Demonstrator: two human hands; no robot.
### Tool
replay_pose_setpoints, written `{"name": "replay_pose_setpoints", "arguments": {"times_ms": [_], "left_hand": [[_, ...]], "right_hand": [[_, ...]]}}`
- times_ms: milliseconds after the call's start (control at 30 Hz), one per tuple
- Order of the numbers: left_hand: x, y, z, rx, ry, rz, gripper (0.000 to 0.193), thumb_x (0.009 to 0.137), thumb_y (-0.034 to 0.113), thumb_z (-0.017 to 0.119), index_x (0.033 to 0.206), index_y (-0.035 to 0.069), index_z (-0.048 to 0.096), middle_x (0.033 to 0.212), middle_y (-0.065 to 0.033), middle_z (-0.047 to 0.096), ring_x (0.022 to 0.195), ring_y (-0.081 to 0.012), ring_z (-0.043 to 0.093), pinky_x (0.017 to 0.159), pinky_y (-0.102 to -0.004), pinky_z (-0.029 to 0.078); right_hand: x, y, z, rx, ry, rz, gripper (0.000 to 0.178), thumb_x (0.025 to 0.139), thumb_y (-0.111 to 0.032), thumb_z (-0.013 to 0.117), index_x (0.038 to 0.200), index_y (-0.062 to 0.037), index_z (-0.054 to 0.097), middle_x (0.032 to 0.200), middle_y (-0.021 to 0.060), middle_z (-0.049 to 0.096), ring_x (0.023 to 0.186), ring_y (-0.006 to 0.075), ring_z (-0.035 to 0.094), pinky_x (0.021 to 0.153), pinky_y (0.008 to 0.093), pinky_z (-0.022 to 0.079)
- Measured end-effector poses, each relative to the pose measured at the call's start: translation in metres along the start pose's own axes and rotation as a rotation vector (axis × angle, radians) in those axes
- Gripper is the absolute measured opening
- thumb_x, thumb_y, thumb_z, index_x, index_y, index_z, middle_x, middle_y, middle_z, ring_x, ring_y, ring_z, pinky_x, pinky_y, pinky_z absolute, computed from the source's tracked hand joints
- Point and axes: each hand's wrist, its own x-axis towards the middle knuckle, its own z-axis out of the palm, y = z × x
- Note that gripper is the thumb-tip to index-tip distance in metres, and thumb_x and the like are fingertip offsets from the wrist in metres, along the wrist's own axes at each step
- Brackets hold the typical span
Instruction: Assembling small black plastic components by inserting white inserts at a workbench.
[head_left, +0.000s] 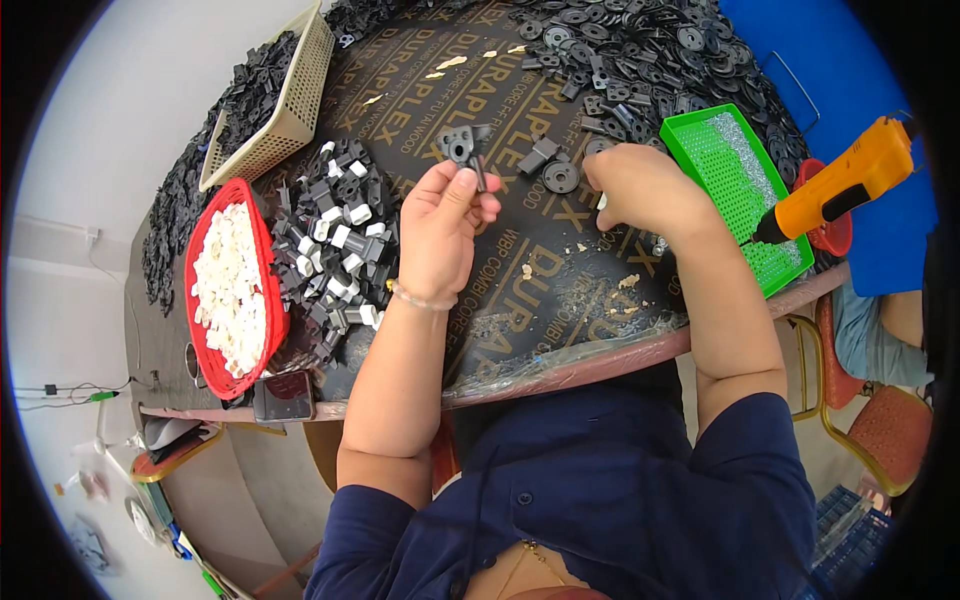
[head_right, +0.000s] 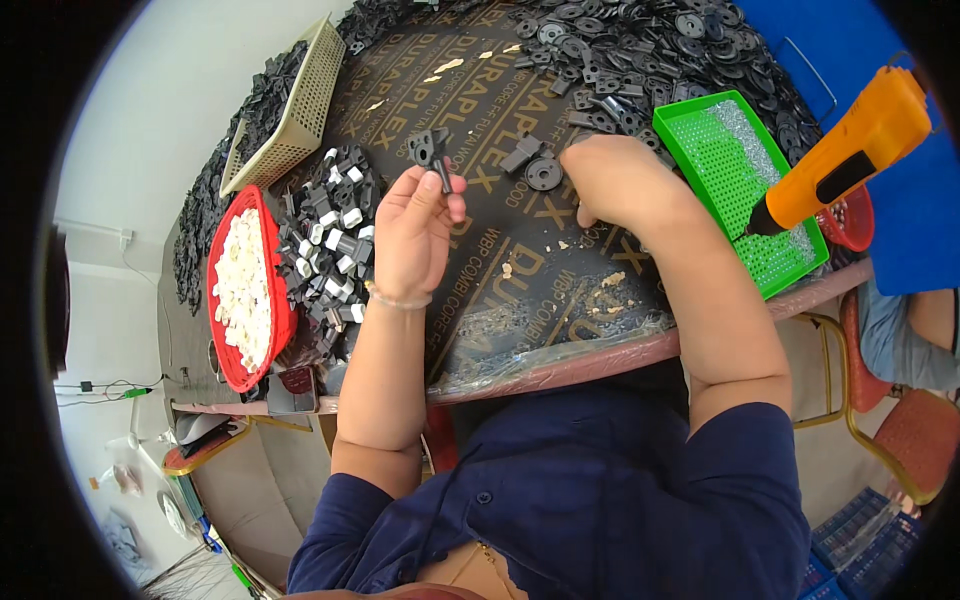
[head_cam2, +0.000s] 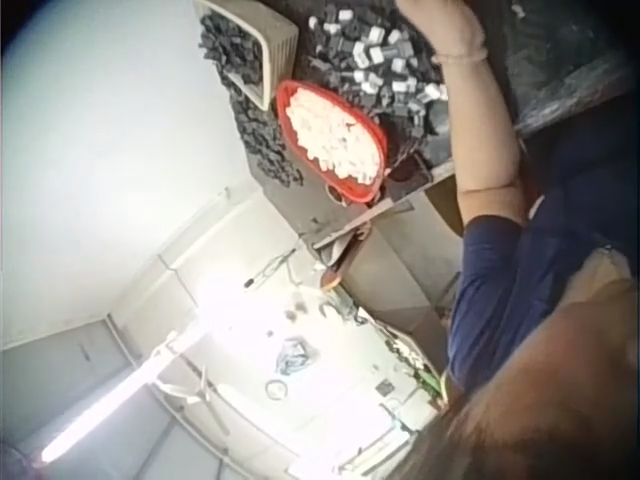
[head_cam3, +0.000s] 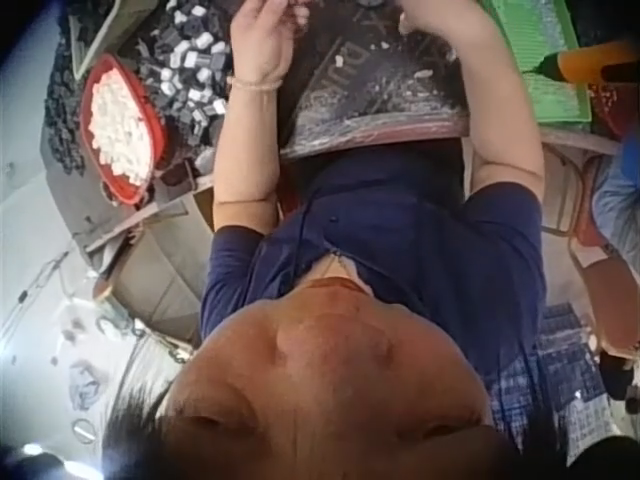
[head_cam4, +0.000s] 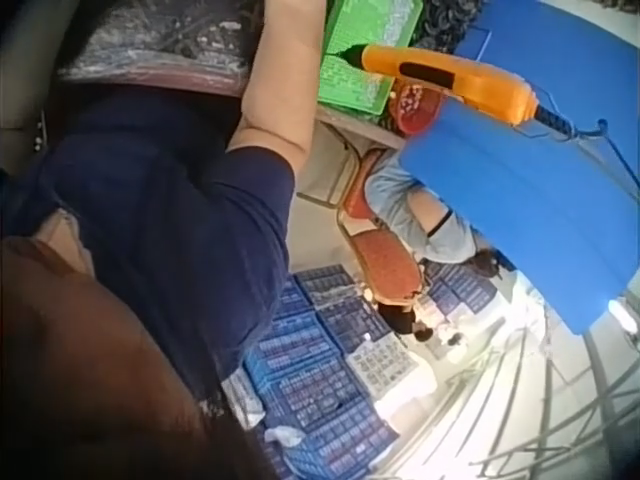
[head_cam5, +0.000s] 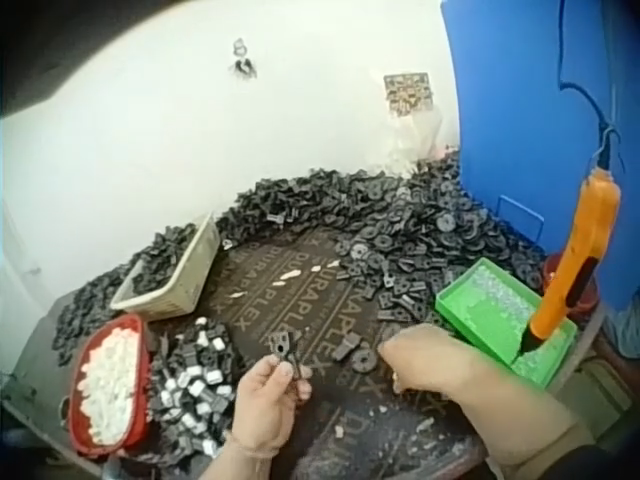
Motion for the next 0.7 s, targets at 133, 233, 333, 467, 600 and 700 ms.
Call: {"name": "replay_pose_setpoints", "arguments": {"times_ms": [133, 233, 333, 467, 600, 700], "left_hand": [[0.006, 0.005, -0.004, -0.221, 0.092, -0.11, 0.014, 0.094, 0.009, 0.066, 0.107, 0.005, 0.063, 0.104, -0.009, 0.069, 0.089, -0.0174, 0.066, 0.079, -0.0301, 0.052], [0.011, -0.001, -0.02, -0.292, 0.019, -0.046, 0.026, 0.091, 0.005, 0.067, 0.115, 0.006, 0.058, 0.109, -0.0093, 0.068, 0.095, -0.019, 0.066, 0.085, -0.0328, 0.052], [0.008, 0.003, -0.008, -0.218, 0.053, -0.036, 0.038, 0.089, 0.002, 0.067, 0.123, 0.007, 0.051, 0.11, -0.0088, 0.067, 0.095, -0.0196, 0.066, 0.087, -0.0339, 0.052], [0.004, 0.006, 0.003, -0.164, 0.111, 0.006, 0.045, 0.089, 0.002, 0.068, 0.128, 0.008, 0.045, 0.108, -0.0089, 0.067, 0.095, -0.0196, 0.066, 0.088, -0.034, 0.051], [0.004, -0.002, -0.001, -0.074, 0.118, 0.079, 0.043, 0.089, 0.002, 0.071, 0.124, 0.007, 0.047, 0.107, -0.01, 0.067, 0.094, -0.018, 0.065, 0.088, -0.0338, 0.051], [0.004, -0.006, 0.0, -0.026, 0.134, 0.093, 0.043, 0.088, 0.002, 0.073, 0.122, 0.006, 0.047, 0.106, -0.0098, 0.067, 0.094, -0.0162, 0.064, 0.089, -0.0324, 0.05]], "right_hand": [[0.016, -0.006, 0.014, -0.133, -0.015, -0.013, 0.017, 0.073, -0.01, 0.074, 0.087, -0.0012, 0.069, 0.089, 0.0172, 0.068, 0.087, 0.0348, 0.066, 0.079, 0.0426, 0.053], [0.021, -0.022, 0.017, 0.434, 0.246, -0.205, 0.023, 0.083, -0.007, 0.064, 0.104, -0.0008, 0.071, 0.094, 0.0125, 0.069, 0.085, 0.0233, 0.069, 0.077, 0.0326, 0.054], [0.027, -0.039, 0.031, 1.164, 0.108, -0.112, 0.028, 0.089, -0.007, 0.062, 0.116, 0.0006, 0.067, 0.093, 0.0078, 0.068, 0.087, 0.0143, 0.067, 0.075, 0.0263, 0.053], [0.027, -0.052, 0.033, 1.369, 0.083, -0.023, 0.023, 0.092, -0.009, 0.066, 0.112, 0.0019, 0.062, 0.093, 0.0075, 0.068, 0.086, 0.0119, 0.067, 0.073, 0.0249, 0.054], [0.025, -0.054, 0.03, 1.482, 0.053, -0.033, 0.019, 0.092, -0.009, 0.068, 0.106, 0.0013, 0.061, 0.091, 0.008, 0.069, 0.083, 0.0125, 0.068, 0.073, 0.0248, 0.054], [0.024, -0.053, 0.031, 1.46, 0.052, -0.036, 0.019, 0.092, -0.008, 0.067, 0.107, 0.0017, 0.062, 0.09, 0.0087, 0.07, 0.082, 0.0124, 0.068, 0.072, 0.0242, 0.054]]}}
